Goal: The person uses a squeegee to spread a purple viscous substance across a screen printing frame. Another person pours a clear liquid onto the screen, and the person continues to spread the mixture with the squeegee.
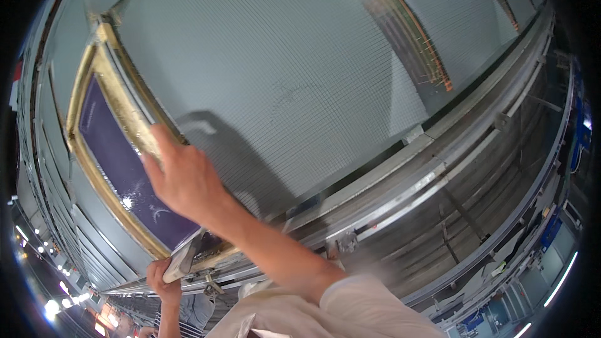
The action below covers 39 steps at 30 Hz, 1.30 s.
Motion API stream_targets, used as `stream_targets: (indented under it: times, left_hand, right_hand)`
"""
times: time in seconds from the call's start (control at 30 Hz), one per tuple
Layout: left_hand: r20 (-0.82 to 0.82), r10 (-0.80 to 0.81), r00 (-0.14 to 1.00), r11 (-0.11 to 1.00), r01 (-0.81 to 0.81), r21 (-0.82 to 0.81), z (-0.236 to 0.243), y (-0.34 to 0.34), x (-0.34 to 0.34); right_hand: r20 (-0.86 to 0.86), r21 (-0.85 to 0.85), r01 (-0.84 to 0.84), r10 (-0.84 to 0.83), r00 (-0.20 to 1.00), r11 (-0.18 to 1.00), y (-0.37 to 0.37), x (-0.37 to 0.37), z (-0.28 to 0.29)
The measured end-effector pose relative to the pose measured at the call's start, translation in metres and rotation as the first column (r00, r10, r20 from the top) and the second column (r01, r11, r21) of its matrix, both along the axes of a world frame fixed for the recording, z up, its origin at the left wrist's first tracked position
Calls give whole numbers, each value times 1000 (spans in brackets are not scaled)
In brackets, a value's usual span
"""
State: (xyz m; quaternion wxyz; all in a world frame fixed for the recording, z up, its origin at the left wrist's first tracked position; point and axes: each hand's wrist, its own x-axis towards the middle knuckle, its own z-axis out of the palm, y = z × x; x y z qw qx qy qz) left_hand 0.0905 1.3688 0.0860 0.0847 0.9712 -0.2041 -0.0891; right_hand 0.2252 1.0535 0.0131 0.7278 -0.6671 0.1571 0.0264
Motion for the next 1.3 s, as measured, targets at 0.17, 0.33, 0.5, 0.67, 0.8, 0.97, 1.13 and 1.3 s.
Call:
stream_targets:
  times: [0.17, 0.33, 0.5, 0.67, 0.8, 0.97, 1.13, 1.3]
  left_hand:
    - [-10, 17, 1000, 1000, -16, 20, 0, -4, 2]
    - [-6, 52, 999, 998, -52, 42, -1, -9, 2]
    - [7, 81, 997, 995, -81, 51, -1, -11, -2]
    - [6, 121, 993, 992, -121, 21, -1, -13, 3]
    - [22, 132, 991, 991, -132, 7, -1, -15, 4]
    - [21, 115, 993, 993, -114, -12, -3, -10, -2]
    - [15, 142, 990, 988, -142, 55, 4, -7, -6]
    - [177, 86, 980, 994, -98, 56, 21, -58, -1]
  right_hand:
    - [31, -91, -41, 44, 999, 995, 0, 1, -6]
    - [58, -115, -11, 18, 998, 993, 2, 0, -9]
    - [51, -120, 2, 4, 999, 993, 2, -1, -5]
    - [87, -221, -7, 27, 996, 975, 6, -4, -8]
    - [82, -256, -7, 29, 996, 967, 7, -5, -7]
    - [77, -285, 3, 19, 997, 958, 8, -7, -9]
    - [108, -332, 81, -47, 993, 940, 10, -5, -9]
    - [98, -447, 85, -45, 994, 890, 14, -9, -1]
